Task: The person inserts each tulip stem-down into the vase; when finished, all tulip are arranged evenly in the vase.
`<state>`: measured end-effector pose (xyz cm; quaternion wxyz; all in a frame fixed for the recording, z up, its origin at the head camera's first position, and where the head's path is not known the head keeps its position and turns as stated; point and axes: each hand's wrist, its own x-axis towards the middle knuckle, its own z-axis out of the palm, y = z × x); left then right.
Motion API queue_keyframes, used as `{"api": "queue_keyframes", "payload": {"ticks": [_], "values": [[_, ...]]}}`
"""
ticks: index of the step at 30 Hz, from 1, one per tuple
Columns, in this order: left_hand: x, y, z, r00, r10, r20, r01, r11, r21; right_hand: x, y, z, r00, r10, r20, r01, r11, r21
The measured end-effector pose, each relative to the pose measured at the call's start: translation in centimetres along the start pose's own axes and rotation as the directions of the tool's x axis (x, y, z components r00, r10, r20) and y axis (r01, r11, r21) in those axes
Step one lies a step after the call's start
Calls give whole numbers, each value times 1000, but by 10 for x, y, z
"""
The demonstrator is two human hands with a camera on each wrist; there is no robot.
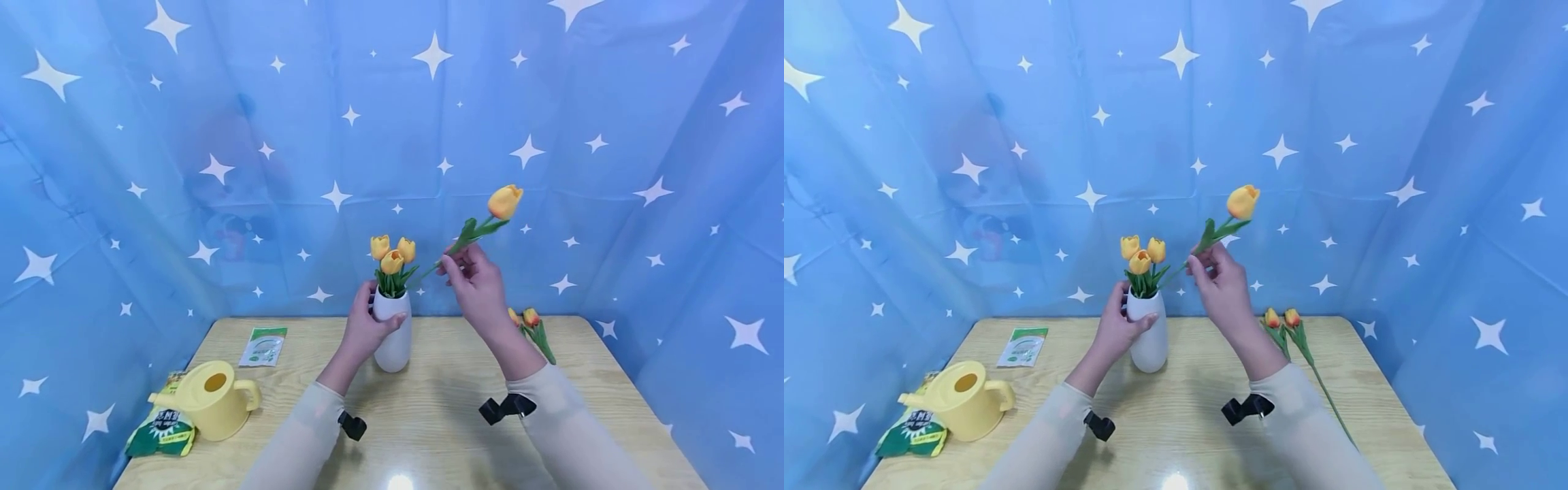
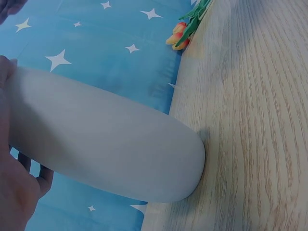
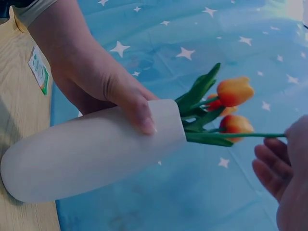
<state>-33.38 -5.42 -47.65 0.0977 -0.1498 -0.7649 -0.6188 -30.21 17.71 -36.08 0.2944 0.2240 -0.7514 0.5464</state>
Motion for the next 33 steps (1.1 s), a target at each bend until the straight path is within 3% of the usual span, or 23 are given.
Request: {"api": "queue_keyframes", "payload": {"ticks": [11, 21, 33], "values": [[1, 0, -1, 1000, 6, -1, -6, 1000, -1, 5, 2, 23, 995, 8, 98, -1, 998, -66], [0, 1, -1, 1000, 16, 6, -16, 1000, -2, 2, 4, 35, 981, 87, 173, -61, 987, -151], [0, 2, 0, 1000, 15, 2, -15, 1000, 7, -3, 4, 41, 979, 105, 177, -89, 992, -94]]}}
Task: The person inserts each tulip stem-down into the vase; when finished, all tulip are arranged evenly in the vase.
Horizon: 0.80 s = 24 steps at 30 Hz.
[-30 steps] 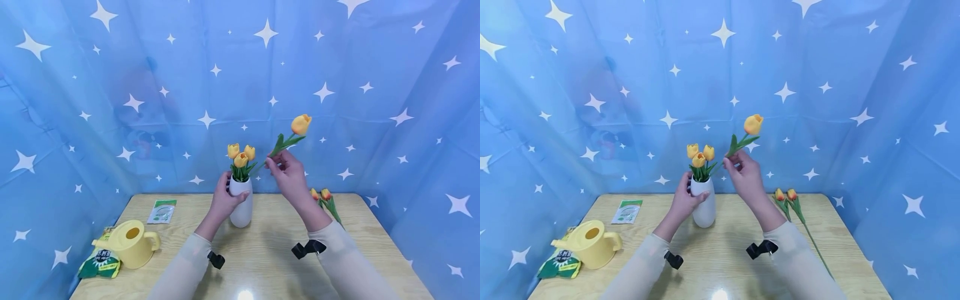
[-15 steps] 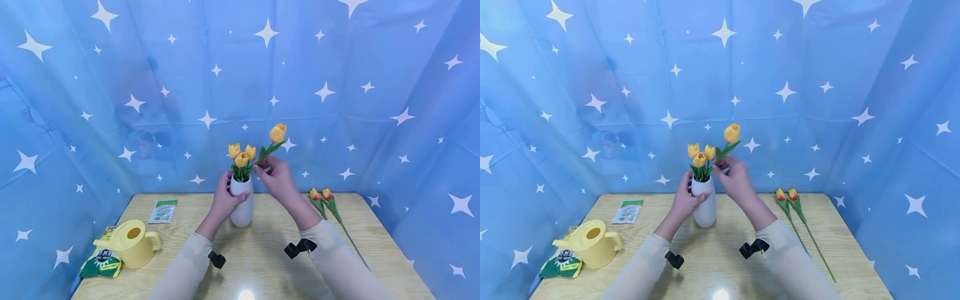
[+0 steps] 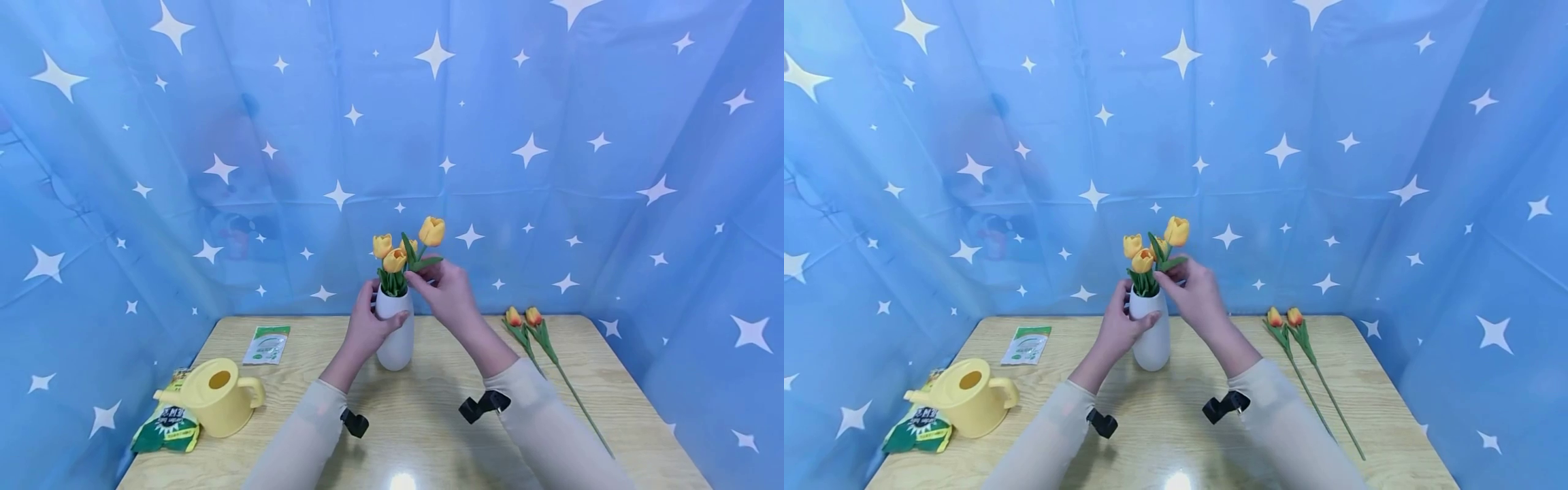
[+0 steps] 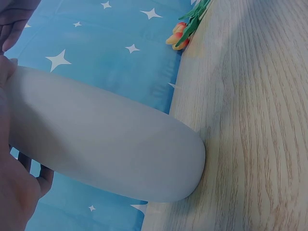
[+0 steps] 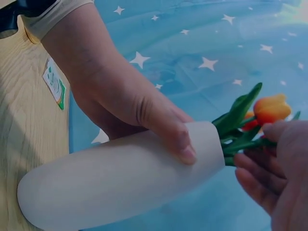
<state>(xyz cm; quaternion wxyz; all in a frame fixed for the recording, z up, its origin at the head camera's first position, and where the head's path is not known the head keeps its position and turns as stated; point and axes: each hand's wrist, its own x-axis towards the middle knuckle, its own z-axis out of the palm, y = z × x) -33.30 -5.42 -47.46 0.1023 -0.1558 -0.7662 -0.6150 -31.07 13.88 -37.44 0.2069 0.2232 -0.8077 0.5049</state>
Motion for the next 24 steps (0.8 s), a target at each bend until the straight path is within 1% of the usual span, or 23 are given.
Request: {"api": "queue_keyframes", "payload": {"ticks": [5, 9, 17, 24], "values": [[0, 0, 0, 1000, 2, 2, -2, 1000, 13, 0, 2, 3, 1000, -20, -23, 21, 999, 42], [0, 0, 0, 1000, 5, 0, -5, 1000, 12, -1, 3, 5, 1000, -21, -19, 22, 998, 52], [0, 1, 0, 1000, -2, -2, 2, 1000, 0, -1, 6, 5, 1000, 27, -6, -26, 999, 30], [1, 0, 0, 1000, -8, 1, 8, 1000, -10, 1, 13, 9, 999, 41, 4, -41, 999, -19]]}}
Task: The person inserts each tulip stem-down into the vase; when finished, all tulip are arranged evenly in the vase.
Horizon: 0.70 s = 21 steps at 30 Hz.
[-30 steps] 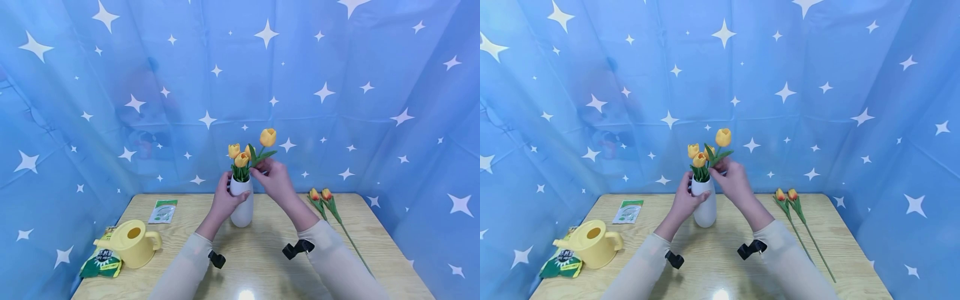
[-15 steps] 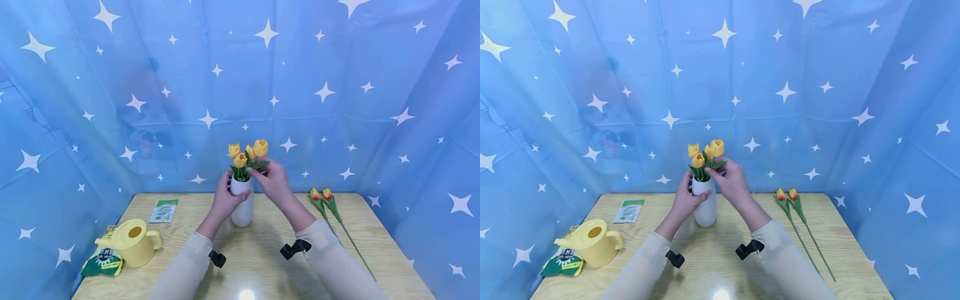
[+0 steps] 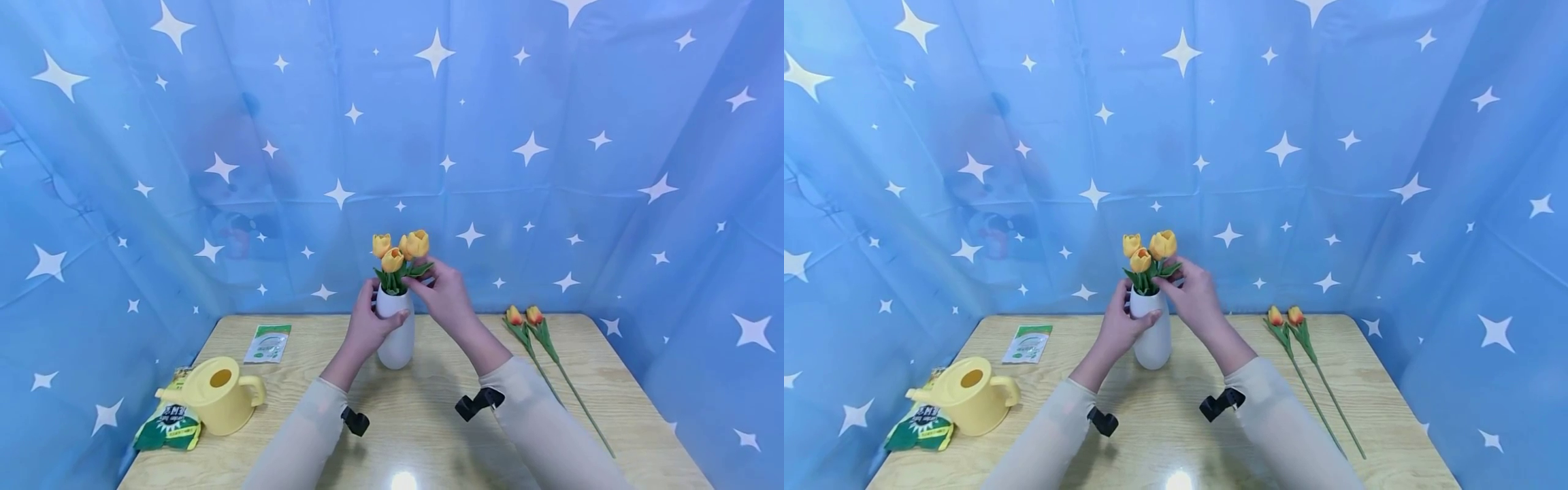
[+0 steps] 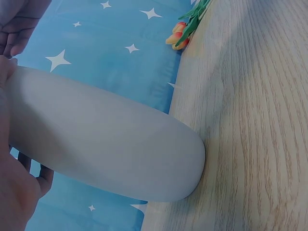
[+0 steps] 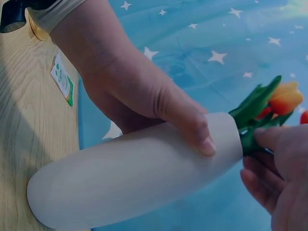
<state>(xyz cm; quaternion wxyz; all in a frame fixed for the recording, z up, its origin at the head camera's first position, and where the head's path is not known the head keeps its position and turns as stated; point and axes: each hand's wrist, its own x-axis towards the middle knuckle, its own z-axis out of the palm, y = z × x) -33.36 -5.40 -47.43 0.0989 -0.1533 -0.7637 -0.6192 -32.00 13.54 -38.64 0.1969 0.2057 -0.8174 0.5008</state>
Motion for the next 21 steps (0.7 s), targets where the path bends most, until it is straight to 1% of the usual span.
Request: {"api": "queue_keyframes", "payload": {"ticks": [8, 15, 21], "values": [[-2, 1, 0, 1000, -2, -1, 2, 1000, 2, 0, 8, 3, 999, 11, 35, -11, 1000, -4], [-1, -1, 0, 1000, 0, -5, 0, 1000, 4, 0, 8, 2, 1000, -6, 8, 6, 999, 33], [-1, -1, 0, 1000, 3, -6, -3, 1000, 6, 1, 9, 4, 1000, -28, 3, 28, 1000, -2]]}}
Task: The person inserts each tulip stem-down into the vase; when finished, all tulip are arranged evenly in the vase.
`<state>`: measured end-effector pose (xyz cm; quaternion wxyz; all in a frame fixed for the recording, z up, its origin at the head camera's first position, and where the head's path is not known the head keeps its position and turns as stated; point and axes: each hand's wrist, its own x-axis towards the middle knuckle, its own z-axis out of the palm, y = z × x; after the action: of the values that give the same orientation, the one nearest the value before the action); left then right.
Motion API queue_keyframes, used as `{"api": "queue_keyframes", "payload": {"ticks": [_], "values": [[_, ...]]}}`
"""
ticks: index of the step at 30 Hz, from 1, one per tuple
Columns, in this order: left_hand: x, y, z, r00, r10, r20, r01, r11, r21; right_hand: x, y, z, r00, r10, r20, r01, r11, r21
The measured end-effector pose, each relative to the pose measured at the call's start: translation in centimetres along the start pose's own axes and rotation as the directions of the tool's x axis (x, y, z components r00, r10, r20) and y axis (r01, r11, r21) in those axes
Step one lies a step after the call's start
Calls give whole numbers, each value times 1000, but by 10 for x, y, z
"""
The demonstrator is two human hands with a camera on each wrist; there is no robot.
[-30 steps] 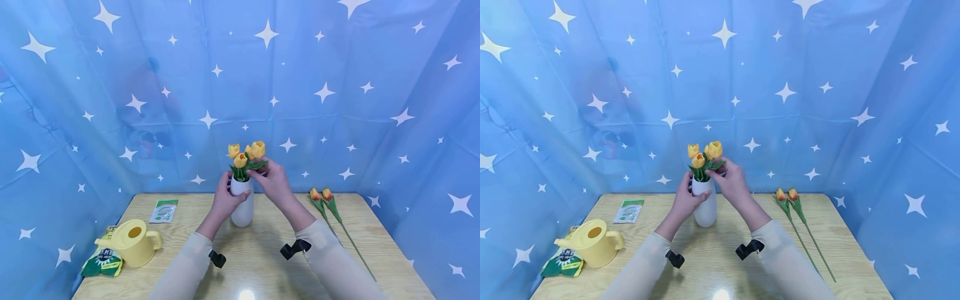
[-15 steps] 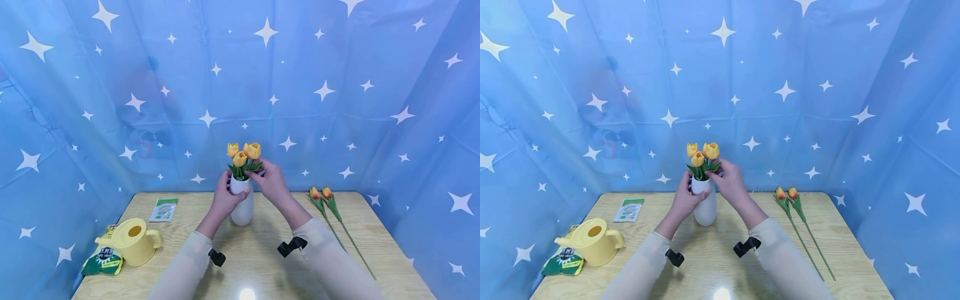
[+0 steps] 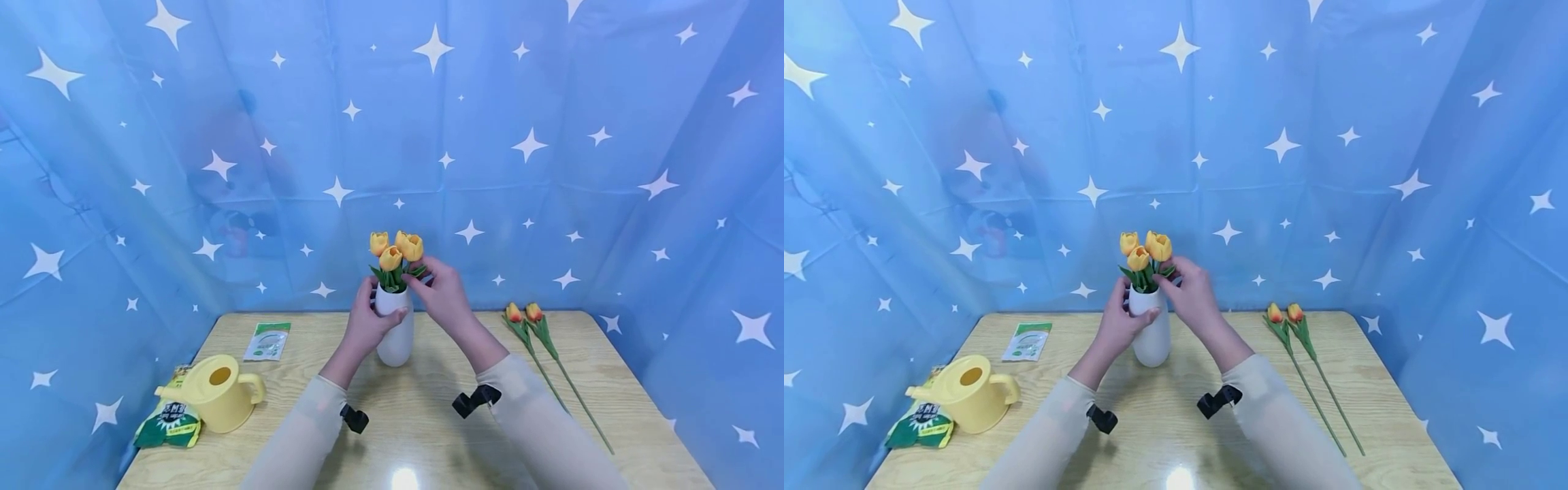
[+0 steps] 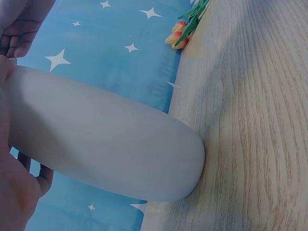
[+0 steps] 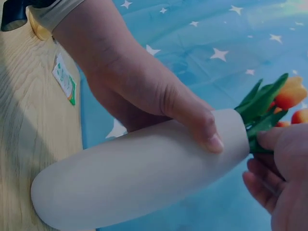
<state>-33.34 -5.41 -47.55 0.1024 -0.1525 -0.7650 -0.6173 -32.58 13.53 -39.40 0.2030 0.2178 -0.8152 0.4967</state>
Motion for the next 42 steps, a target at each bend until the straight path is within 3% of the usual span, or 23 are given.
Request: {"api": "queue_keyframes", "payload": {"ticks": [13, 25, 31, 35, 42], "values": [[0, 2, 1, 1000, 15, 25, -15, 1000, -3, -2, 4, 1, 999, 30, 31, -29, 999, -26], [-3, 1, 2, 999, 29, 15, -29, 999, 19, -18, 1, -8, 996, 84, -7, -84, 996, 43], [-6, 2, 1, 1000, 8, 20, -8, 1000, 25, -33, 7, -22, 987, 157, -34, -155, 986, 62], [-8, 2, -6, 1000, -20, -13, 21, 999, 31, -46, 17, -33, 977, 204, -58, -201, 978, 57], [-6, 2, -8, 1000, -18, -1, 18, 999, 38, -77, 59, -71, 959, 257, -118, -265, 962, -61]]}}
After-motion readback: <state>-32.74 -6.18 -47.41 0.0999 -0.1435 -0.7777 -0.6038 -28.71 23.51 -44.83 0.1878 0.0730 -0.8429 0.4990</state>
